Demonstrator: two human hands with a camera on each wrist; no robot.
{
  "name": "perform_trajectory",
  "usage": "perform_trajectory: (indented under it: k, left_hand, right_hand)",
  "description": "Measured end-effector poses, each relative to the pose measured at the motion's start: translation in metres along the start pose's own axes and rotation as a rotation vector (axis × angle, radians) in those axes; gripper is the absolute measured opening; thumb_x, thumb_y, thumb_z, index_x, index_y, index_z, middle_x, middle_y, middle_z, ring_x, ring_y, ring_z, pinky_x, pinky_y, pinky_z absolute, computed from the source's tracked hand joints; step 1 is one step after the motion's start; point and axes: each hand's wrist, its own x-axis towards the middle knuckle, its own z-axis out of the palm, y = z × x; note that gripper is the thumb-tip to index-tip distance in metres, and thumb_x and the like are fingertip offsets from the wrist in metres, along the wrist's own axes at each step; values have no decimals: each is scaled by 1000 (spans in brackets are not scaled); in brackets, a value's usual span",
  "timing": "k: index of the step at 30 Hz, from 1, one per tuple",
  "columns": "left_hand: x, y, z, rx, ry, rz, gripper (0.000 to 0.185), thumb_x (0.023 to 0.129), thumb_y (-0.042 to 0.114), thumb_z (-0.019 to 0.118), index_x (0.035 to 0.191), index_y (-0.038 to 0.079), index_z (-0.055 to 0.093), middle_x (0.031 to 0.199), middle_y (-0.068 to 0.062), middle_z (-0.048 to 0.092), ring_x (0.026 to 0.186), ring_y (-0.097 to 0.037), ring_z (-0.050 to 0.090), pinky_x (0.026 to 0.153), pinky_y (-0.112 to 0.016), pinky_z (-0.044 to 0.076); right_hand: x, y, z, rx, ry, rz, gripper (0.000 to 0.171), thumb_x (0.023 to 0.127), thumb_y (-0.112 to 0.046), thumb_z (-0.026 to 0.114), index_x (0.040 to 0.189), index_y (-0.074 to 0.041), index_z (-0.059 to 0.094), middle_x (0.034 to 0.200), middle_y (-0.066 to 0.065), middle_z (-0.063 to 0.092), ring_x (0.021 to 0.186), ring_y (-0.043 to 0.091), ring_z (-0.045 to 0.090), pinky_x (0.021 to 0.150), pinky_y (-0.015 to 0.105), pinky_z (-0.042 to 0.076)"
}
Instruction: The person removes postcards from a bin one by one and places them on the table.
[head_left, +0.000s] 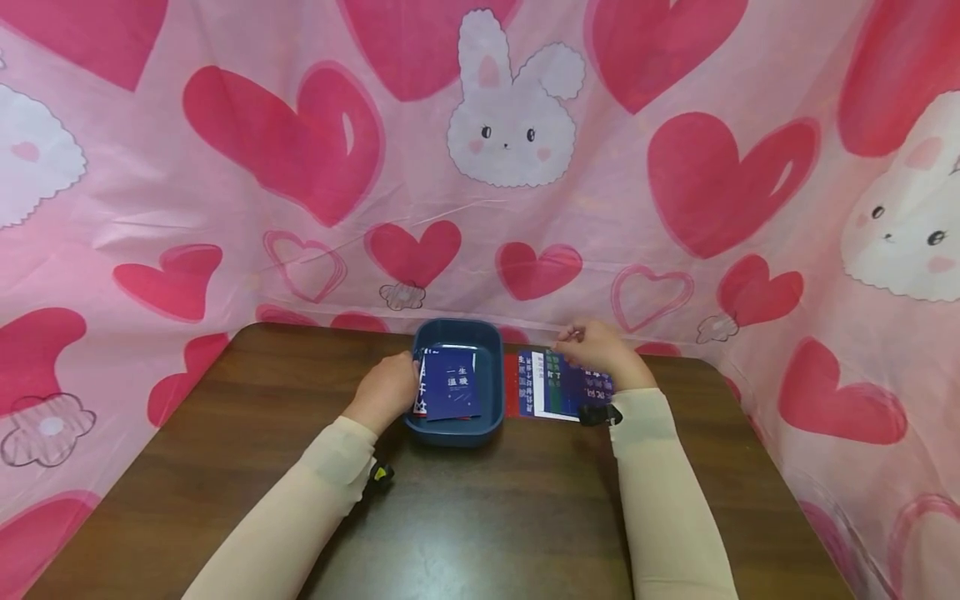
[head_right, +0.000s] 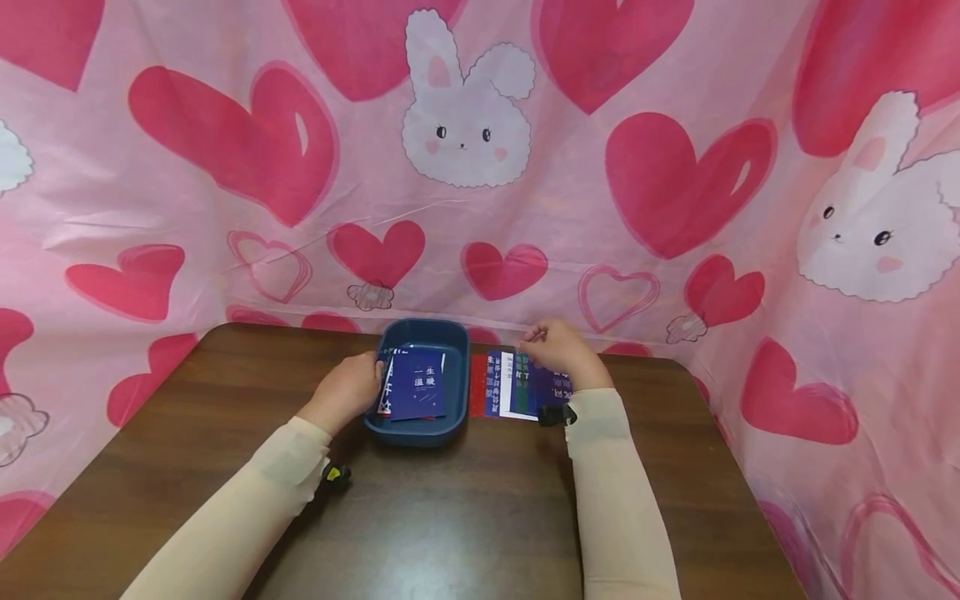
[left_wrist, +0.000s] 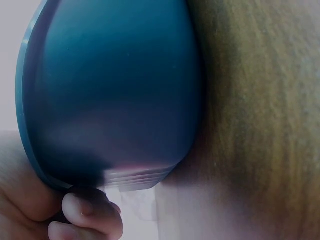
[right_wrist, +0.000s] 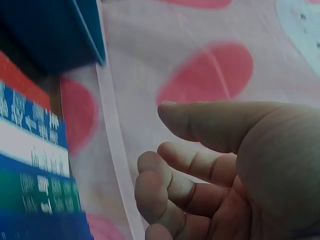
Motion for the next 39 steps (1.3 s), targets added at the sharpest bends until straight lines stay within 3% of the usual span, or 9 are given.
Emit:
perform_trajectory:
  k: [4,8,16,20,25,31,33,35,39]
  left_hand:
    - [0,-1,1,8,8,-4,44,121,28,48,145,-4,66,131,-25,78,106,-38,77,101,-64,67]
    - [-1,0,1,3,9,2,44,121,28,48,145,-4,66,130,-25,78,105,-38,78,100,-63,68]
    - [-4,1,-1,4,16,14,43,121,26,46,144,-3,68,127,-24,80,102,-37,78,99,-62,68]
    - [-4,1,1,12,20,26,42,121,26,46,141,-4,69,125,-24,80,102,-37,79,98,-63,68]
    - [-3,0,1,-8,25,34,41,121,26,47,138,-2,70,122,-22,81,104,-38,80,98,-63,68]
    - [-3,1,0,-29,11,33,41,121,26,47,139,-2,71,121,-21,81,101,-36,81,94,-61,70]
    - [-2,1,0,-33,-2,26,42,121,26,47,140,-2,70,122,-22,81,101,-36,81,94,-60,70]
    - [-2,1,-1,-32,-9,19,42,121,27,47,140,-2,70,122,-22,81,100,-36,81,93,-60,71]
    - [-2,0,-2,-17,-3,10,41,121,27,46,139,-2,70,121,-22,81,99,-36,80,92,-59,71]
  right_hand:
    - [3,-18,11,31,-20,-71,35,108,-32,77,127,-4,73,110,20,79,93,36,76,82,38,66]
    - [7,-44,21,53,-50,-117,38,107,-32,79,131,-3,74,114,22,80,100,46,79,85,45,71]
    - [28,-113,53,73,-189,-84,46,107,-28,80,142,0,68,106,19,83,90,32,85,82,41,73]
    - [41,-135,79,-48,-234,-47,41,108,-25,79,136,4,69,98,17,82,82,27,85,76,37,72]
    - [56,-146,110,-291,-206,-25,44,103,-33,86,121,5,75,97,18,83,79,30,84,75,42,73]
    - [90,-125,147,-528,-170,7,68,91,-60,92,132,-6,81,117,9,85,100,24,79,107,48,67]
    - [93,-122,153,-538,-178,38,72,88,-61,94,136,-9,81,121,7,84,104,23,78,109,48,66]
    - [78,-134,148,-510,-192,80,72,89,-54,95,140,-7,78,124,9,84,105,25,79,108,50,67]
    - [60,-143,144,-472,-163,58,65,91,-47,96,138,-5,78,120,10,84,101,24,79,105,49,68]
